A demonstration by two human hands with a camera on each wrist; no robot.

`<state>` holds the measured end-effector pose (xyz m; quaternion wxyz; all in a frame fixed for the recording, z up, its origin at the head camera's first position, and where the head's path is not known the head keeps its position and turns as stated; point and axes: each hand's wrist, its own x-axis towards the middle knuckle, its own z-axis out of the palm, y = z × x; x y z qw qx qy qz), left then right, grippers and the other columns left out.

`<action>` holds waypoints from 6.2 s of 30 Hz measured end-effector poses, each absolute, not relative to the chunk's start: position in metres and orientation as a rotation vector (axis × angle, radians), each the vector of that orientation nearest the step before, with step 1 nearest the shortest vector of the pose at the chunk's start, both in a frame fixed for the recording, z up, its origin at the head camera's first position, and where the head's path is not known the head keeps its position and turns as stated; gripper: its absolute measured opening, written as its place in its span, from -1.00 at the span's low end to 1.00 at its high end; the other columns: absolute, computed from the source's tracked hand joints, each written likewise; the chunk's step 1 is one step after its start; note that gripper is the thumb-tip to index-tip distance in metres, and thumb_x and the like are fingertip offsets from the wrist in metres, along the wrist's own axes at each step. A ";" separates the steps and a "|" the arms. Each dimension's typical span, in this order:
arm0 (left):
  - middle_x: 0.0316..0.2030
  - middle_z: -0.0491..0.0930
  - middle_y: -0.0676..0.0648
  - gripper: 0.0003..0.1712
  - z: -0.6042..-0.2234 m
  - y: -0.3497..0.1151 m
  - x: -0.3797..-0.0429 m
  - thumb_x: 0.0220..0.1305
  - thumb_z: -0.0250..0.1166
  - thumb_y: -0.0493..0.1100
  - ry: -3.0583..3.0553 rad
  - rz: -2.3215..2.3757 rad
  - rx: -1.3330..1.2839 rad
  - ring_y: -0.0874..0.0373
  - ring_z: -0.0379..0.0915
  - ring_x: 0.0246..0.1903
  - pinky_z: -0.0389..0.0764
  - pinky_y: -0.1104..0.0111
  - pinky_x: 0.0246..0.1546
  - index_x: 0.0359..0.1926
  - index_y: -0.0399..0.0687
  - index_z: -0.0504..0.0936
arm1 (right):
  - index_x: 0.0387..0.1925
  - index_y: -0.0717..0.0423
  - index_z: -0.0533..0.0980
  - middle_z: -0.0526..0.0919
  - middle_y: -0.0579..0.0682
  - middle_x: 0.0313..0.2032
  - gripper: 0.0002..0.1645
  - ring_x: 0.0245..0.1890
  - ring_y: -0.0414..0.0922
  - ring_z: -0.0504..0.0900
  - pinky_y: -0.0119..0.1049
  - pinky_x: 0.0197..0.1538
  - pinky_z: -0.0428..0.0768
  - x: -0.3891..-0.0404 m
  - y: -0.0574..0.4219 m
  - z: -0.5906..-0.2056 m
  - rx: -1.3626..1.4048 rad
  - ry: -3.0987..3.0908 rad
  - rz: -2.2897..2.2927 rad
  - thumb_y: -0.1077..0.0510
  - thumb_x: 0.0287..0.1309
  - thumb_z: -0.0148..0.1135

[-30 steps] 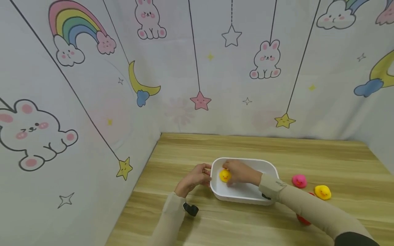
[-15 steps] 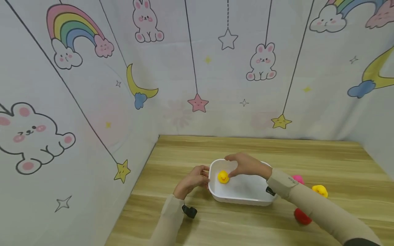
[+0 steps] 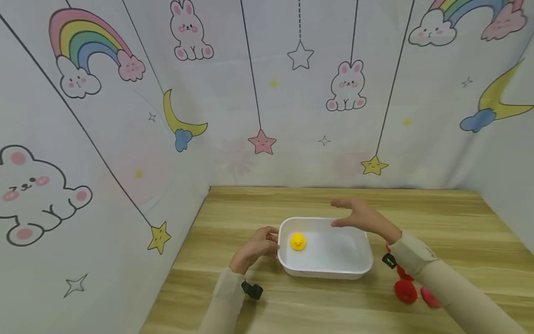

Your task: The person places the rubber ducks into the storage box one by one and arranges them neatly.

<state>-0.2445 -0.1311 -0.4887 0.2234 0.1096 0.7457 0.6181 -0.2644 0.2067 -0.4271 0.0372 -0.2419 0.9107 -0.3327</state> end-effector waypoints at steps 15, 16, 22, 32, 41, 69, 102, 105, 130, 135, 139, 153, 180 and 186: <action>-0.08 0.47 -0.46 -0.36 -0.488 -0.129 -0.245 0.18 0.16 -0.50 2.053 1.691 0.312 0.10 0.53 -0.43 0.79 0.12 -0.29 0.30 -0.60 0.27 | 0.31 0.39 0.42 0.50 0.34 0.26 -0.16 0.29 0.34 0.42 0.31 0.24 0.46 -0.236 0.293 -0.444 -0.493 2.856 -1.131 -0.02 0.14 0.49; -0.08 0.46 -0.46 -0.36 -0.488 -0.129 -0.244 0.18 0.16 -0.50 2.052 1.694 0.313 0.10 0.52 -0.43 0.79 0.13 -0.30 0.30 -0.61 0.26 | 0.31 0.41 0.42 0.50 0.34 0.25 -0.16 0.28 0.34 0.42 0.31 0.24 0.46 -0.235 0.297 -0.445 -0.485 2.852 -1.142 0.00 0.14 0.49; -0.10 0.46 -0.46 -0.36 -0.489 -0.132 -0.244 0.18 0.15 -0.50 2.057 1.699 0.324 0.10 0.52 -0.44 0.78 0.22 -0.34 0.30 -0.61 0.25 | 0.34 0.45 0.36 0.48 0.38 0.26 -0.08 0.30 0.36 0.39 0.30 0.27 0.43 -0.228 0.316 -0.454 -0.399 2.835 -1.171 -0.01 0.12 0.50; -0.07 0.46 -0.47 -0.35 -0.484 -0.132 -0.247 0.19 0.15 -0.50 2.060 1.698 0.327 0.08 0.54 -0.42 0.77 0.30 -0.40 0.32 -0.61 0.25 | 0.28 0.53 0.37 0.51 0.43 0.20 -0.16 0.24 0.38 0.44 0.26 0.26 0.46 -0.221 0.343 -0.458 -0.343 2.774 -1.139 0.09 0.14 0.47; -0.16 0.50 -0.41 -0.39 -0.484 -0.132 -0.245 0.17 0.16 -0.49 2.038 1.725 0.411 0.07 0.57 -0.42 0.79 0.23 -0.36 0.25 -0.66 0.27 | 0.14 0.57 0.48 0.62 0.42 0.06 -0.18 0.12 0.35 0.56 0.24 0.18 0.55 -0.221 0.355 -0.464 -0.366 2.820 -0.905 0.08 -0.01 0.55; -0.10 0.47 -0.43 -0.37 -0.488 -0.129 -0.245 0.18 0.17 -0.50 2.055 1.684 0.348 0.07 0.53 -0.41 0.79 0.21 -0.34 0.29 -0.62 0.28 | -0.14 0.37 0.58 0.63 0.01 -0.30 -0.37 -0.32 -0.09 0.56 -0.23 -0.26 0.65 -0.234 0.357 -0.500 -0.520 2.920 -0.757 0.18 -0.29 0.68; -0.14 0.49 -0.38 -0.37 -0.491 -0.129 -0.246 0.17 0.16 -0.52 2.054 1.698 0.319 0.12 0.51 -0.46 0.78 0.25 -0.39 0.29 -0.61 0.29 | 0.13 0.37 0.53 0.66 0.18 0.00 -0.31 -0.04 0.08 0.62 -0.30 -0.04 0.69 -0.237 0.319 -0.440 -0.407 2.671 -1.307 0.21 -0.07 0.56; -0.16 0.50 -0.37 -0.37 -0.492 -0.130 -0.246 0.16 0.16 -0.53 2.053 1.704 0.316 0.12 0.52 -0.47 0.78 0.27 -0.42 0.28 -0.62 0.29 | 0.11 0.36 0.54 0.66 0.17 -0.01 -0.31 -0.04 0.10 0.62 -0.27 -0.05 0.71 -0.241 0.310 -0.437 -0.438 2.647 -1.303 0.20 -0.09 0.57; -0.14 0.48 -0.37 -0.37 -0.490 -0.126 -0.247 0.16 0.15 -0.54 2.051 1.703 0.291 0.11 0.50 -0.47 0.78 0.27 -0.41 0.28 -0.61 0.28 | 0.04 0.26 0.61 0.70 0.03 -0.09 -0.43 -0.04 0.06 0.65 -0.18 -0.06 0.73 -0.265 0.239 -0.410 -0.695 2.541 -1.197 0.24 -0.08 0.56; -0.16 0.46 -0.36 -0.37 -0.489 -0.125 -0.245 0.16 0.15 -0.55 2.050 1.707 0.288 0.11 0.49 -0.47 0.77 0.30 -0.44 0.28 -0.61 0.28 | 0.02 0.20 0.63 0.70 0.00 -0.11 -0.46 -0.07 0.03 0.64 -0.19 -0.09 0.74 -0.270 0.226 -0.418 -0.714 2.541 -1.157 0.25 -0.08 0.57; -0.13 0.46 -0.38 -0.37 -0.491 -0.125 -0.245 0.17 0.15 -0.53 2.043 1.701 0.297 0.10 0.49 -0.46 0.78 0.28 -0.41 0.29 -0.61 0.28 | -0.01 0.19 0.64 0.69 -0.02 -0.15 -0.47 -0.13 0.00 0.64 -0.21 -0.13 0.75 -0.272 0.217 -0.425 -0.727 2.550 -1.123 0.25 -0.10 0.59; -0.14 0.47 -0.39 -0.39 -0.485 -0.129 -0.246 0.19 0.15 -0.55 2.069 1.680 0.302 0.10 0.50 -0.48 0.79 0.18 -0.35 0.28 -0.62 0.28 | 0.00 0.25 0.64 0.68 -0.03 -0.13 -0.45 -0.14 -0.05 0.63 -0.20 -0.04 0.73 -0.284 0.187 -0.443 -0.748 2.551 -0.966 0.28 -0.12 0.60; -0.15 0.47 -0.42 -0.42 -0.486 -0.125 -0.244 0.19 0.13 -0.56 2.046 1.715 0.339 0.15 0.49 -0.52 0.78 0.28 -0.41 0.26 -0.65 0.27 | -0.25 0.16 0.67 0.57 -0.16 -0.40 -0.65 -0.37 -0.15 0.48 -0.37 -0.30 0.59 -0.283 0.158 -0.474 -0.882 2.658 -0.720 0.34 -0.17 0.58; -0.14 0.47 -0.42 -0.40 -0.491 -0.126 -0.246 0.17 0.14 -0.55 2.041 1.712 0.334 0.12 0.50 -0.49 0.77 0.32 -0.43 0.26 -0.64 0.28 | -0.40 0.08 0.63 0.50 -0.18 -0.48 -0.68 -0.45 -0.19 0.42 -0.32 -0.28 0.46 -0.282 0.156 -0.488 -0.920 2.691 -0.631 0.30 -0.22 0.63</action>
